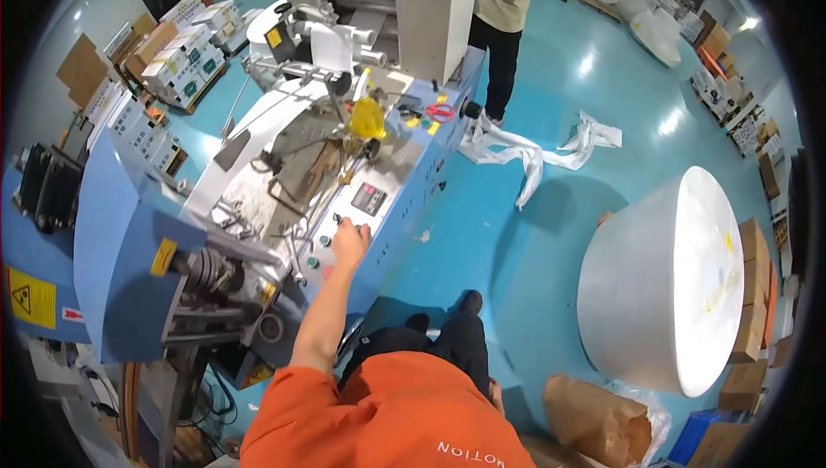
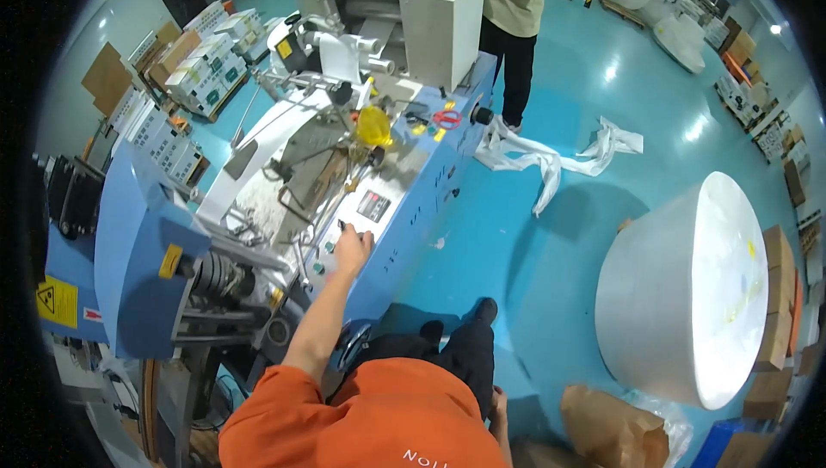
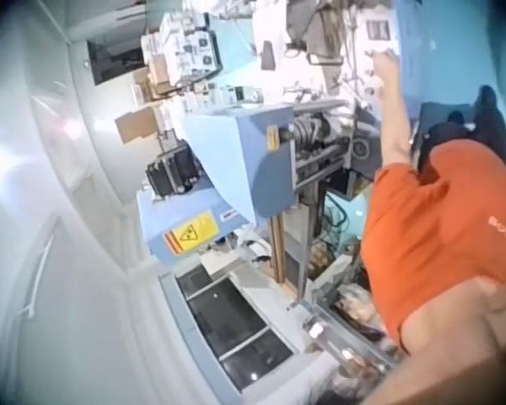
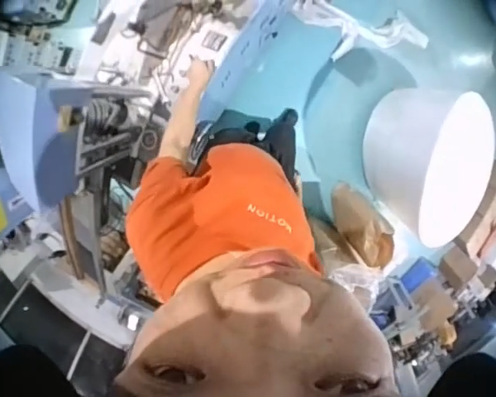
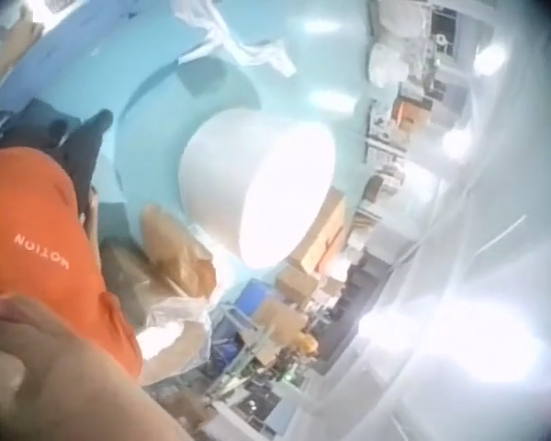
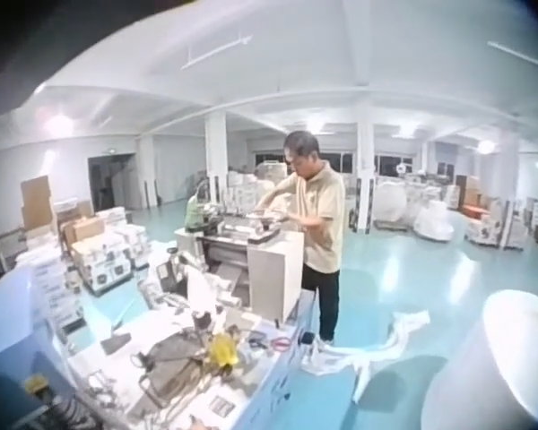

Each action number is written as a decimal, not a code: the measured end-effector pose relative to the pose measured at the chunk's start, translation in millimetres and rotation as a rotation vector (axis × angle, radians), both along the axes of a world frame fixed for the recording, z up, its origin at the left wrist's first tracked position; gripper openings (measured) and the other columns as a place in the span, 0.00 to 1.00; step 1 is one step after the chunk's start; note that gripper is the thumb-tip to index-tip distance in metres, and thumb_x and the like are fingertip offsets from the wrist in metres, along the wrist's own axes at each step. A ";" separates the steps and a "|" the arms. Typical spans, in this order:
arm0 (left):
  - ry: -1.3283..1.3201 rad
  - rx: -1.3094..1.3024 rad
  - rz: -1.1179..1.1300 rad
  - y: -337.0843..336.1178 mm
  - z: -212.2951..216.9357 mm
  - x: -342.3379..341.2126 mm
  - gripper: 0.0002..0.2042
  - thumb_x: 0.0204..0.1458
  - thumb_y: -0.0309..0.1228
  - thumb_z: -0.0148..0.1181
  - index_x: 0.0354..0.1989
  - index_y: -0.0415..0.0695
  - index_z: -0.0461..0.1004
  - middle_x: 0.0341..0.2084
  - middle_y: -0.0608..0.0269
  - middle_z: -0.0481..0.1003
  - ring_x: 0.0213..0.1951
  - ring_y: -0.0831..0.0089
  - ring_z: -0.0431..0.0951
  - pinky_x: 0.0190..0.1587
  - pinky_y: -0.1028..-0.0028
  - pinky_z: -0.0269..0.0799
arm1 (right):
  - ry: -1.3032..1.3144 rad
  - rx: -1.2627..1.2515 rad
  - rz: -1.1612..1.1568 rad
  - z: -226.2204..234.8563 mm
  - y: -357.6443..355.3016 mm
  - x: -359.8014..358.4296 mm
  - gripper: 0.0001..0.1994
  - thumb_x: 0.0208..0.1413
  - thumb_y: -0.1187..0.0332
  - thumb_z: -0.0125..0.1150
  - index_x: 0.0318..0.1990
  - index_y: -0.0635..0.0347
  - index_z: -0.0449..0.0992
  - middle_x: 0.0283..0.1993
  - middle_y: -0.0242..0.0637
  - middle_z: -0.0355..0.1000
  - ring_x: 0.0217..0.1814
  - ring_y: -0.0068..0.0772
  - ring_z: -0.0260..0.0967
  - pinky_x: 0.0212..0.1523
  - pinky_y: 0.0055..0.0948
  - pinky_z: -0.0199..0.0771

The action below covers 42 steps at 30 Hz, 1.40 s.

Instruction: Collect stacks of paper products from a machine and place them onto a conveyor belt for packaging.

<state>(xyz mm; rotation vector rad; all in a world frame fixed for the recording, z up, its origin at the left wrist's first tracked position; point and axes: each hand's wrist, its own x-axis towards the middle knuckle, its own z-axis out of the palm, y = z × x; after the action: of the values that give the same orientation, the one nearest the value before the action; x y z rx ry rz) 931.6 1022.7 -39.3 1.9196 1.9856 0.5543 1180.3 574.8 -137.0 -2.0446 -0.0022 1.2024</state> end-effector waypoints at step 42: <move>0.035 0.125 0.456 -13.6 -1.8 57.7 0.13 0.51 0.28 0.59 0.42 0.39 0.66 0.36 0.44 0.68 0.37 0.43 0.71 0.39 0.54 0.66 | -0.140 -0.192 0.982 -94.7 424.8 285.7 0.14 0.56 0.60 0.56 0.26 0.60 0.78 0.20 0.35 0.74 0.17 0.26 0.70 0.21 0.29 0.71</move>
<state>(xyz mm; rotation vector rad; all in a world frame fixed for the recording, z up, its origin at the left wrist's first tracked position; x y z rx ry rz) 989.2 1009.1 -41.1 1.5444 2.4793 0.7762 1466.1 999.6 -231.6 -2.3516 -1.1027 1.6427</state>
